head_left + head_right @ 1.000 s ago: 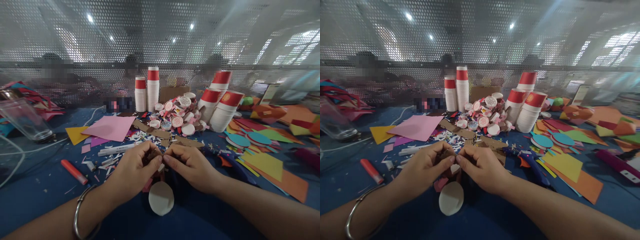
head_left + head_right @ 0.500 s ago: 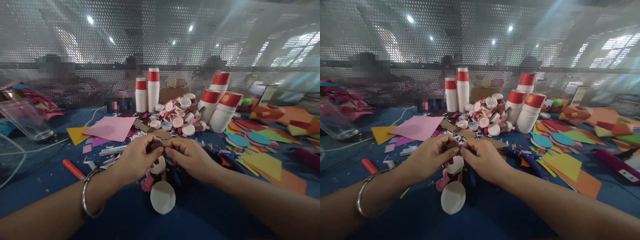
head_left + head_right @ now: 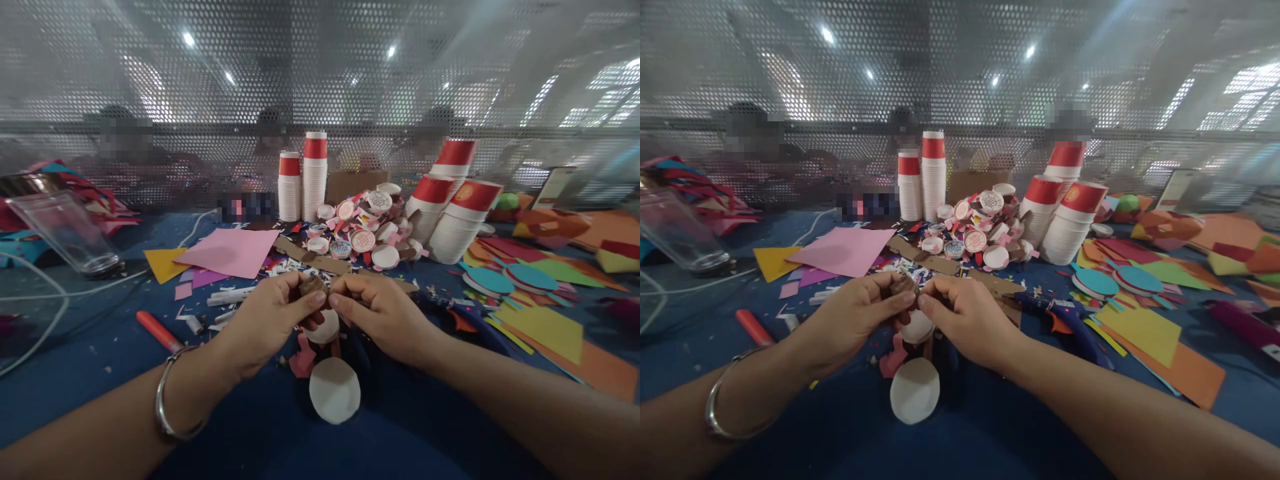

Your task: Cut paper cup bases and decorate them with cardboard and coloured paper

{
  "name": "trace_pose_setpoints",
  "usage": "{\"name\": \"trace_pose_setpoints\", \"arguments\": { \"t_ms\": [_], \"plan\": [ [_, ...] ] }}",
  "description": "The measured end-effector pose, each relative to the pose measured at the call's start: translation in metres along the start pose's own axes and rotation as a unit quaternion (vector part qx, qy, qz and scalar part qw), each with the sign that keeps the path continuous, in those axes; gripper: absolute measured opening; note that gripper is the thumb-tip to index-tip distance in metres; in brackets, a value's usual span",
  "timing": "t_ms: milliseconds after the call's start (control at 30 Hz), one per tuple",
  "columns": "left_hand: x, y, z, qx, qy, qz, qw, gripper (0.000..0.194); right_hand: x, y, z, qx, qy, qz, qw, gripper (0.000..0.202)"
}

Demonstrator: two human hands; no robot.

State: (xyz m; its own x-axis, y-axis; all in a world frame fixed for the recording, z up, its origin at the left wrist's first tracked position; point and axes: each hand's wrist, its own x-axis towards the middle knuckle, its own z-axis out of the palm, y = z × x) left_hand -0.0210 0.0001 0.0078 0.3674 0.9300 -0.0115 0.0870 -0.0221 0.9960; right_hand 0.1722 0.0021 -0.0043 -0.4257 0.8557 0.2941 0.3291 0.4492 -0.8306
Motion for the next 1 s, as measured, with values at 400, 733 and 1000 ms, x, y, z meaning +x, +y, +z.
{"name": "trace_pose_setpoints", "arguments": {
  "t_ms": [400,733,1000],
  "plan": [
    [0.002,0.0,0.0,-0.032,-0.034,-0.014,0.999,0.028,-0.005,0.002,-0.007,-0.001,-0.015,-0.02,1.0,0.02],
    [0.003,0.002,-0.003,0.095,-0.043,0.005,0.995,0.021,-0.004,0.001,-0.009,-0.014,-0.026,-0.016,0.999,0.02],
    [-0.002,0.01,-0.001,0.262,-0.049,0.056,0.962,0.006,-0.007,0.0,-0.005,-0.06,-0.041,-0.014,0.997,0.019]
  ]
}}
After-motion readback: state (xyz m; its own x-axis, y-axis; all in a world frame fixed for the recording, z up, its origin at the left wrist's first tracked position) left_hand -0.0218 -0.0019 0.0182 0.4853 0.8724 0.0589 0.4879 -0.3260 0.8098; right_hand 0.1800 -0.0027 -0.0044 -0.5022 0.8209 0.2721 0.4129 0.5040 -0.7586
